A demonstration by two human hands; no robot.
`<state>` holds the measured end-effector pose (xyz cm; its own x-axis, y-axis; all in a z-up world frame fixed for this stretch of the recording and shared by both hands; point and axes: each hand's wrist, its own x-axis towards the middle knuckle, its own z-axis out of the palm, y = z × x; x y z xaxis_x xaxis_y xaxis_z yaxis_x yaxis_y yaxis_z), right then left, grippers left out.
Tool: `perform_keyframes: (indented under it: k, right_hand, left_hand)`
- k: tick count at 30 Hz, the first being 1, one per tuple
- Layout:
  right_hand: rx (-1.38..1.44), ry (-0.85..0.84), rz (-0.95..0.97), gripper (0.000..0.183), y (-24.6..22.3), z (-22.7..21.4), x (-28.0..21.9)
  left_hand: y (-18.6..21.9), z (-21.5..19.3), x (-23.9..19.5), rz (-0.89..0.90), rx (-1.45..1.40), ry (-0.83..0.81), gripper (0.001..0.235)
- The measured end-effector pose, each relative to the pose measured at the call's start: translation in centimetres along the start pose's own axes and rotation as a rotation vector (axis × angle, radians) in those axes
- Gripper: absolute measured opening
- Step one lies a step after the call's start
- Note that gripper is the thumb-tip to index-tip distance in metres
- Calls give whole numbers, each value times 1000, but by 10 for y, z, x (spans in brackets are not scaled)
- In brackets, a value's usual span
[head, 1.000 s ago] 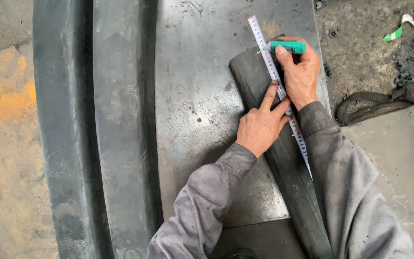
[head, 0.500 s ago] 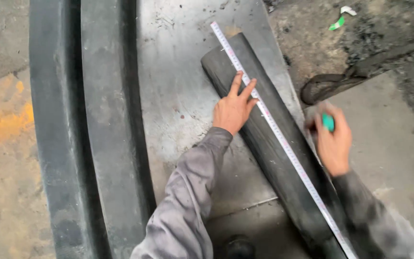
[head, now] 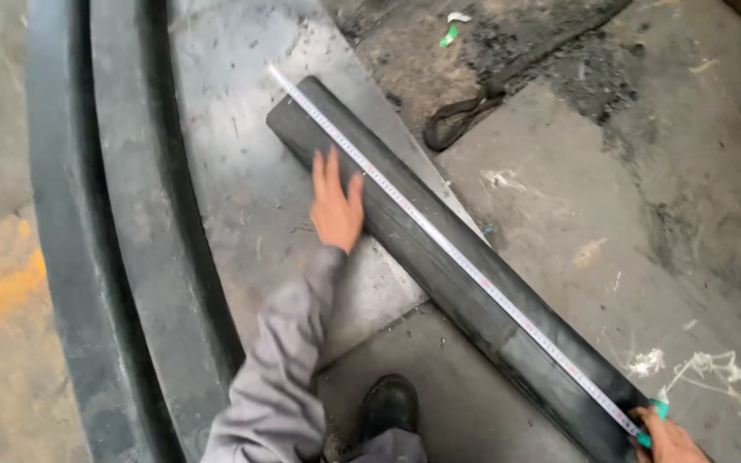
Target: The person measures and marks a curved metal beam using a tape measure and marker.
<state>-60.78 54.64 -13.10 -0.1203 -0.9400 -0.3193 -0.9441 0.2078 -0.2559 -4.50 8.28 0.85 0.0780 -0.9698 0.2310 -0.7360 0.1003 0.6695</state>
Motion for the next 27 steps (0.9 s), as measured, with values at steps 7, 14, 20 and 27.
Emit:
perform_keyframes:
  k: [7, 14, 20, 27]
  right_hand:
    - [191, 213, 175, 45, -97, -82, 3]
    - [435, 327, 86, 35, -196, -193, 1]
    - [623, 229, 194, 35, -204, -212, -21]
    - [411, -109, 332, 48, -120, -158, -50]
  left_hand:
    - [101, 2, -138, 331, -156, -323, 51]
    - [250, -24, -155, 920, 43, -515, 57]
    - [252, 34, -184, 1074, 204, -1009, 35]
    - [202, 39, -193, 845, 81, -1285, 26]
